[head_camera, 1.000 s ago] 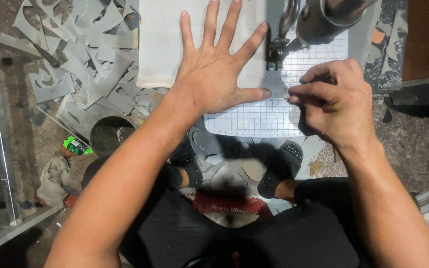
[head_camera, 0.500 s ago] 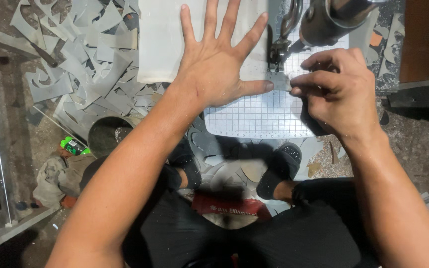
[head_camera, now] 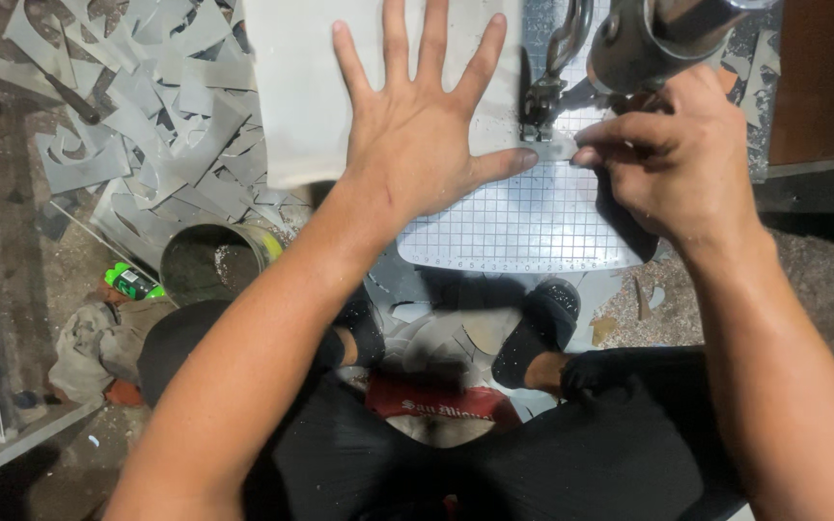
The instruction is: The person sits on the floor and uses a vertical cutting machine to cut shapes from white sheets. They repeatedly position the sheet under the blade, guide it through the cut, and remove the finished piece to continue with the next sheet.
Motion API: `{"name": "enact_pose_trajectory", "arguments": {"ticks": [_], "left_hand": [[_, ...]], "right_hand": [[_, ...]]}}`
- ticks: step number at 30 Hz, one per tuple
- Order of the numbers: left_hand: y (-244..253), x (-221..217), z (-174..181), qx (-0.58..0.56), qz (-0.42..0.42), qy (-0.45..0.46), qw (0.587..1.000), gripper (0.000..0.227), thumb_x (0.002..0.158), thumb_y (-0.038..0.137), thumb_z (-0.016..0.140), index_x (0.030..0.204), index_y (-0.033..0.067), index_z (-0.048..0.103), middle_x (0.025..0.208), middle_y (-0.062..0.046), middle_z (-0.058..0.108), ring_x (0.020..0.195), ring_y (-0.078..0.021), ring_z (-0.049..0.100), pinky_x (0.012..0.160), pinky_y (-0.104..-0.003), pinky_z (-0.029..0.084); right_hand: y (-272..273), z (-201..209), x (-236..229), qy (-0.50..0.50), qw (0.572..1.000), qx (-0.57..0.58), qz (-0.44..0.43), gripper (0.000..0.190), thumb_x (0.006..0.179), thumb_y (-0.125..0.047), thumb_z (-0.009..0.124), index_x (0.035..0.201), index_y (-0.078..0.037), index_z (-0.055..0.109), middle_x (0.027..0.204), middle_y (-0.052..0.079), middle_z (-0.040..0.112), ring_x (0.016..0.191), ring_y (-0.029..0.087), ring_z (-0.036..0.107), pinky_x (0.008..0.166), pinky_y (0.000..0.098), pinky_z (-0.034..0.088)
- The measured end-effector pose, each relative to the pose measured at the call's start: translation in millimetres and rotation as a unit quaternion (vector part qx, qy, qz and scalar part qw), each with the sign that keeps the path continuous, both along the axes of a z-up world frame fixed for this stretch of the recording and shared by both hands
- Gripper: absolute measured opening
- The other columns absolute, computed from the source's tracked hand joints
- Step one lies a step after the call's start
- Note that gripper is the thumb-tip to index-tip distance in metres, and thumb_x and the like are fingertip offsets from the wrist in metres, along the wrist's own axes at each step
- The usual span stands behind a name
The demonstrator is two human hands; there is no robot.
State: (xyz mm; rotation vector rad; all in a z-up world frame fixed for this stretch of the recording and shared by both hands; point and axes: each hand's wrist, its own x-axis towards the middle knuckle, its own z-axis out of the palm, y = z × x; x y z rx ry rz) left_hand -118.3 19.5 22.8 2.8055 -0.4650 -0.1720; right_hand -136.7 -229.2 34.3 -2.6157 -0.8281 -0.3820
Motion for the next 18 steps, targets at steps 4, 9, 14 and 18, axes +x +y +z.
{"name": "enact_pose_trajectory", "arguments": {"ticks": [4, 9, 14, 18], "left_hand": [[-3, -8, 3, -0.006, 0.02, -0.005, 1.0, 0.109, 0.086, 0.081, 0.06, 0.165, 0.0156, 0.023, 0.166, -0.033, 0.001, 0.148, -0.058, -0.01, 0.107, -0.088, -0.005], [10, -37, 9, 0.007, -0.041, 0.015, 0.999, 0.085, 0.093, 0.064, 0.055, 0.162, 0.023, 0.027, 0.164, -0.034, 0.001, 0.142, -0.0659, -0.009, 0.1, -0.088, -0.003], [11, -56, 4, 0.013, -0.048, -0.033, 0.998, 0.071, 0.099, 0.06, 0.048, 0.161, 0.0307, 0.032, 0.168, -0.025, 0.009, 0.151, -0.0548, 0.0, 0.109, -0.085, -0.001], [3, -61, -3, -0.007, -0.014, -0.047, 0.999, 0.068, 0.101, 0.056, 0.048, 0.162, 0.0298, 0.033, 0.168, -0.026, 0.011, 0.152, -0.0543, 0.001, 0.11, -0.084, -0.001]], "right_hand": [[-6, 2, 10, 0.063, 0.997, 0.031, 0.008, 0.016, 0.088, -0.009, 0.088, 0.102, -0.007, 0.08, 0.11, 0.012, 0.069, 0.104, 0.026, 0.067, 0.079, 0.0341, 0.057], [-4, 6, 32, 0.068, 0.997, -0.042, -0.004, 0.004, 0.097, -0.004, 0.081, 0.098, -0.007, 0.079, 0.104, 0.01, 0.076, 0.099, 0.022, 0.074, 0.081, 0.0324, 0.06], [-3, 14, 48, 0.19, 0.98, 0.005, -0.065, 0.016, 0.085, 0.002, 0.078, 0.099, -0.004, 0.074, 0.092, 0.011, 0.074, 0.084, 0.021, 0.071, 0.063, 0.0351, 0.056], [-7, 7, 60, 0.171, 0.983, -0.048, -0.043, 0.011, 0.093, 0.002, 0.079, 0.102, -0.004, 0.075, 0.091, 0.011, 0.074, 0.08, 0.019, 0.071, 0.059, 0.0327, 0.056]]}}
